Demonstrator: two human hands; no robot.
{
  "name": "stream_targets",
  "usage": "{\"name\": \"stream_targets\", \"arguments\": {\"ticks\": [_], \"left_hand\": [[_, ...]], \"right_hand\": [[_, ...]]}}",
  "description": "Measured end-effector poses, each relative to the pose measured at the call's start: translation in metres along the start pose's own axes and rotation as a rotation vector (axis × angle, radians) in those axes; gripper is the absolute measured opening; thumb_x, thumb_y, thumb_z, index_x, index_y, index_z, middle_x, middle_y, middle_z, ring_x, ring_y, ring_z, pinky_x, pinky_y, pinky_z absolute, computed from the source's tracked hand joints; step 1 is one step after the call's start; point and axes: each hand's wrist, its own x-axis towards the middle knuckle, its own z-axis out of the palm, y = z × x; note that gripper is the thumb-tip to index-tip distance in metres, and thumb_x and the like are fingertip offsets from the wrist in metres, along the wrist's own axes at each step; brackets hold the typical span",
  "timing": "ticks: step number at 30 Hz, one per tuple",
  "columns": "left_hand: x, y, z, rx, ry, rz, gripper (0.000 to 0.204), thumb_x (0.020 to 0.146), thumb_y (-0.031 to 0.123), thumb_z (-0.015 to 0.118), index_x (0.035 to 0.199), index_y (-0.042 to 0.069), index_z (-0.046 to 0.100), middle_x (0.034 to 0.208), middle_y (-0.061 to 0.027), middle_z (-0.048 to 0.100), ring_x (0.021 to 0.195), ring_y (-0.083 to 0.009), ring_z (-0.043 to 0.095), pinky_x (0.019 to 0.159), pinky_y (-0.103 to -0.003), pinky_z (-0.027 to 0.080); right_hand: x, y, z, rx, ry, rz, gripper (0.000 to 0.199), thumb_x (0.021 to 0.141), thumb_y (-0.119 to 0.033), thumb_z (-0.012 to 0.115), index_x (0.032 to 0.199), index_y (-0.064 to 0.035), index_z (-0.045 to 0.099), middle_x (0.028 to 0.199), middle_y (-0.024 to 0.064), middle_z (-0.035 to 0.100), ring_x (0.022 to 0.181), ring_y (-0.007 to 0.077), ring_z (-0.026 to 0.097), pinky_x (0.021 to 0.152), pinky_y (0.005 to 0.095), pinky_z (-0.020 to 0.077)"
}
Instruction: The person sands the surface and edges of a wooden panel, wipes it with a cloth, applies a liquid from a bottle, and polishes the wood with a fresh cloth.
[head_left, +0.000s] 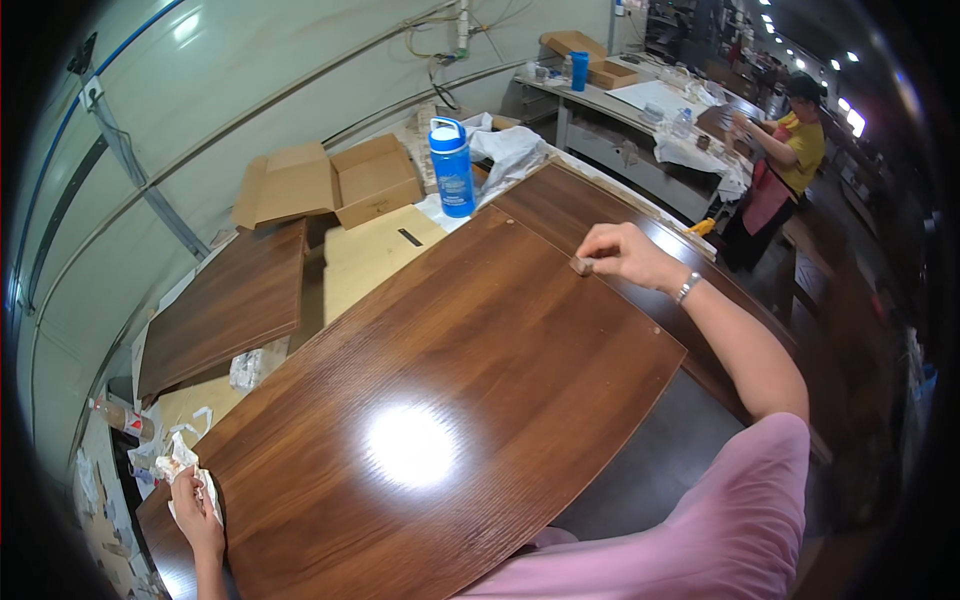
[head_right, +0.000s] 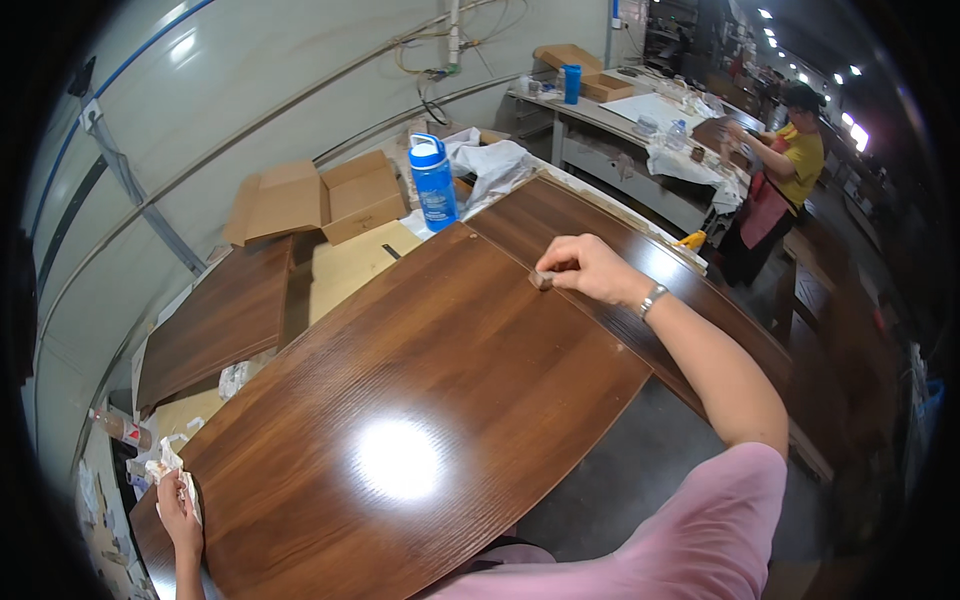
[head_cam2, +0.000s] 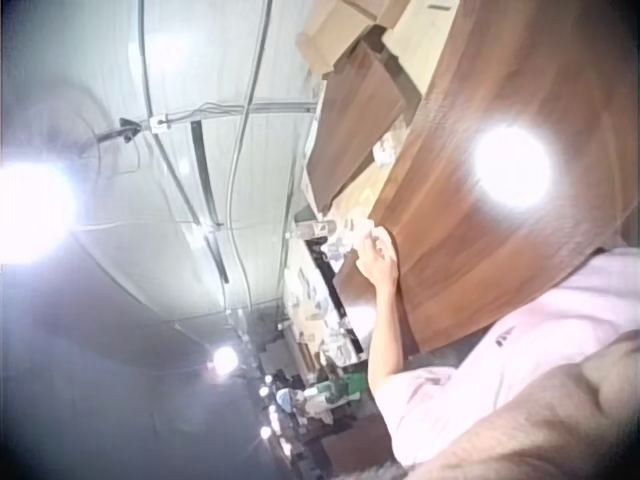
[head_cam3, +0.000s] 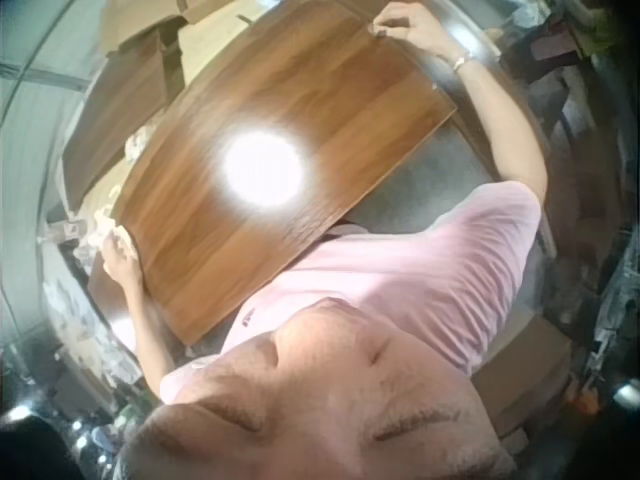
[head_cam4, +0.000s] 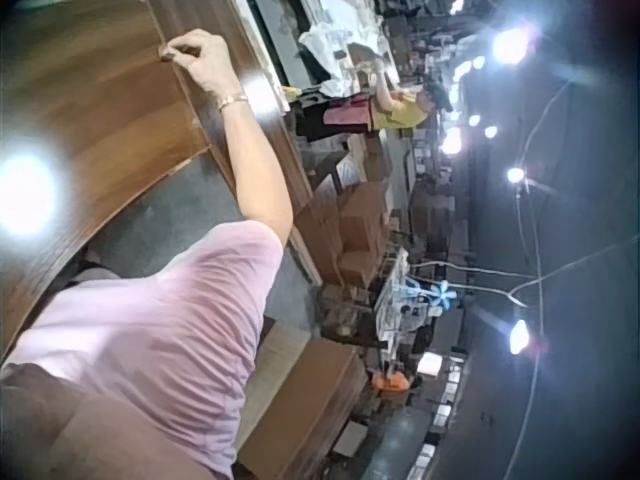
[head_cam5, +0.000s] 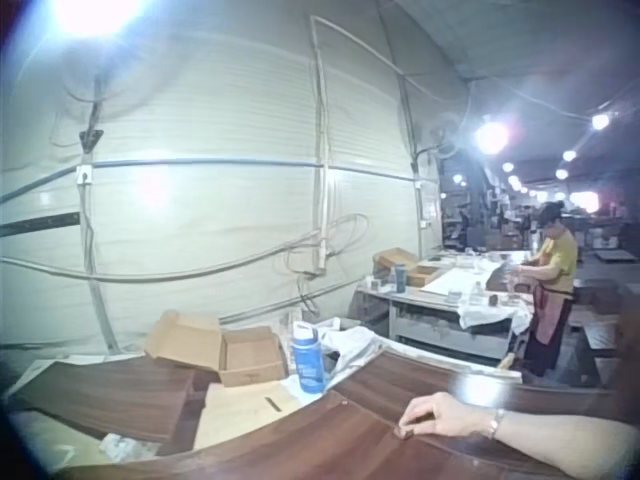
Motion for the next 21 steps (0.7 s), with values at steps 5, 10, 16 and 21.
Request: {"name": "stream_targets", "arguments": {"ticks": [5,10,16,21], "left_hand": [[0.003,-0.005,0.006,0.012,0.039,0.031,0.013,0.082,-0.004,0.052,0.094,-0.001,0.049,0.102,-0.017,0.054,0.1,-0.0355,0.052,0.091,-0.038,0.04],[0.007,-0.006,0.01,0.089,0.043,0.035,0.012,0.082,-0.004,0.051,0.094,-0.002,0.047,0.097,-0.0166,0.049,0.097,-0.0357,0.05,0.089,-0.038,0.041],[0.007,-0.01,0.01,0.087,0.041,0.058,0.014,0.083,-0.003,0.051,0.097,-0.002,0.046,0.097,-0.0168,0.048,0.097,-0.0357,0.05,0.088,-0.038,0.04],[0.006,-0.012,0.011,0.053,0.034,0.027,0.015,0.083,-0.003,0.051,0.097,-0.002,0.047,0.099,-0.0172,0.049,0.098,-0.0365,0.05,0.091,-0.038,0.04]], "right_hand": [[-0.026,-0.01,-0.015,-0.035,-0.042,0.047,0.014,0.081,-0.004,0.068,0.094,-0.0009,0.072,0.091,0.006,0.067,0.086,0.0148,0.064,0.078,0.029,0.0506],[0.05,-0.001,0.013,-0.139,0.136,-0.039,0.019,0.08,-0.013,0.07,0.097,-0.0046,0.073,0.089,0.0108,0.068,0.082,0.0219,0.064,0.075,0.0323,0.0503],[0.036,0.0,0.011,-0.209,0.086,-0.105,0.021,0.077,-0.013,0.071,0.096,-0.0038,0.073,0.089,0.011,0.066,0.078,0.0234,0.061,0.075,0.0326,0.05],[0.041,0.007,0.009,-0.204,0.068,-0.035,0.023,0.075,-0.012,0.071,0.096,-0.0015,0.072,0.09,0.0132,0.067,0.082,0.0261,0.064,0.075,0.0348,0.051]]}}
